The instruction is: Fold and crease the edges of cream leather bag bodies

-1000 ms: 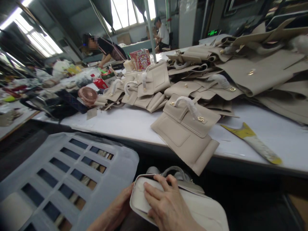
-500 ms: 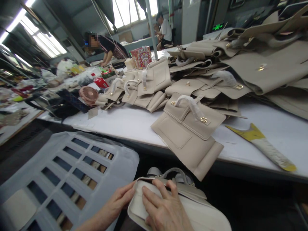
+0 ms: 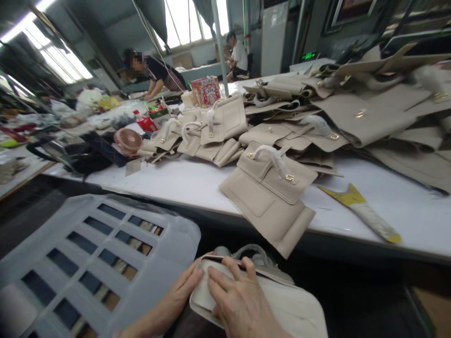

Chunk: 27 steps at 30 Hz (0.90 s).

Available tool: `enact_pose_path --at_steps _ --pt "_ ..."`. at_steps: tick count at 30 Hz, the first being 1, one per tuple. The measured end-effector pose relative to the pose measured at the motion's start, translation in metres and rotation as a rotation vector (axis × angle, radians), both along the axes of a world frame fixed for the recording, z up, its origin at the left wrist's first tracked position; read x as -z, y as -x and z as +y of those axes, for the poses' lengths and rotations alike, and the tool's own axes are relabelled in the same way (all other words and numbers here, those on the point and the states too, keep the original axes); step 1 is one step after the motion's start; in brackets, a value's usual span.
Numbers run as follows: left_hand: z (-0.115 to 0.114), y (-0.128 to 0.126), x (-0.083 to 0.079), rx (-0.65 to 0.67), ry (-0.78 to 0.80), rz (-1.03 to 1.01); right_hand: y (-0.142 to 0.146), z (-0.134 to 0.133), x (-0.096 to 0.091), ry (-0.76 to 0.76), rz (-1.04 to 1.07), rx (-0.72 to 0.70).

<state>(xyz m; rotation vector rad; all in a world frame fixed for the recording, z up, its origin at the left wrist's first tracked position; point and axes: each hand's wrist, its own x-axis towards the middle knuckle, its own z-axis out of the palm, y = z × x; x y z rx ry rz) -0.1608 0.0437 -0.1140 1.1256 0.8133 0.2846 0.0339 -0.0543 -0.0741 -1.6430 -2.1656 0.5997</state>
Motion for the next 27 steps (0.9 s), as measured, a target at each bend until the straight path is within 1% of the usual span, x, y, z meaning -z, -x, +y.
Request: enact_pose_path --at_steps 2,4,6,8,11,13,14,16,17,18,19,20,21,22,23,24,26,27 --pt "-0.005 -0.001 0.005 -0.052 0.150 -0.120 0.003 -0.001 -0.008 0.061 0.033 0.035" --pt "-0.008 -0.001 0.007 -0.092 0.292 -0.226 0.006 -0.002 -0.015 0.085 0.061 0.067" --pt "-0.009 -0.002 0.006 -0.127 0.388 -0.273 0.008 -0.004 -0.019 0.099 0.078 0.088" --pt "-0.009 -0.001 0.004 -0.167 0.379 -0.267 0.009 -0.005 -0.020 0.111 0.089 0.094" --pt "-0.006 0.001 0.002 -0.176 0.241 -0.183 0.011 -0.007 -0.019 0.099 0.105 0.106" --pt "-0.001 0.003 0.002 -0.121 0.099 -0.102 0.014 -0.007 -0.019 0.080 0.139 0.132" --pt "0.001 0.004 0.003 -0.080 0.004 -0.056 0.016 -0.005 -0.020 0.077 0.182 0.143" --pt "0.006 0.008 0.006 -0.005 -0.237 0.042 0.017 -0.002 -0.025 0.085 0.370 0.192" --pt "0.009 0.009 0.008 0.032 -0.373 0.095 0.015 -0.001 -0.028 0.098 0.537 0.245" --pt "0.013 0.010 0.010 0.068 -0.518 0.145 0.011 -0.001 -0.030 0.105 0.748 0.331" --pt "0.018 0.011 0.011 0.105 -0.670 0.176 0.004 -0.003 -0.032 0.091 0.971 0.451" --pt "0.022 0.011 0.010 0.152 -0.824 0.192 -0.005 -0.008 -0.032 0.046 1.166 0.589" --pt "0.027 0.010 0.008 0.190 -0.985 0.194 -0.016 -0.016 -0.030 -0.025 1.299 0.730" --pt "0.031 0.008 0.005 0.227 -1.143 0.179 -0.028 -0.027 -0.025 -0.105 1.358 0.869" --pt "0.034 0.004 -0.001 0.266 -1.289 0.154 -0.040 -0.042 -0.017 -0.185 1.356 1.010" --pt "0.034 -0.003 -0.008 0.312 -1.415 0.111 -0.050 -0.058 -0.006 -0.244 1.311 1.133" --pt "0.029 -0.023 -0.024 0.438 -1.590 -0.030 -0.065 -0.087 0.021 -0.266 1.280 1.375" --pt "0.023 -0.036 -0.032 0.509 -1.642 -0.113 -0.068 -0.099 0.035 -0.245 1.287 1.449"
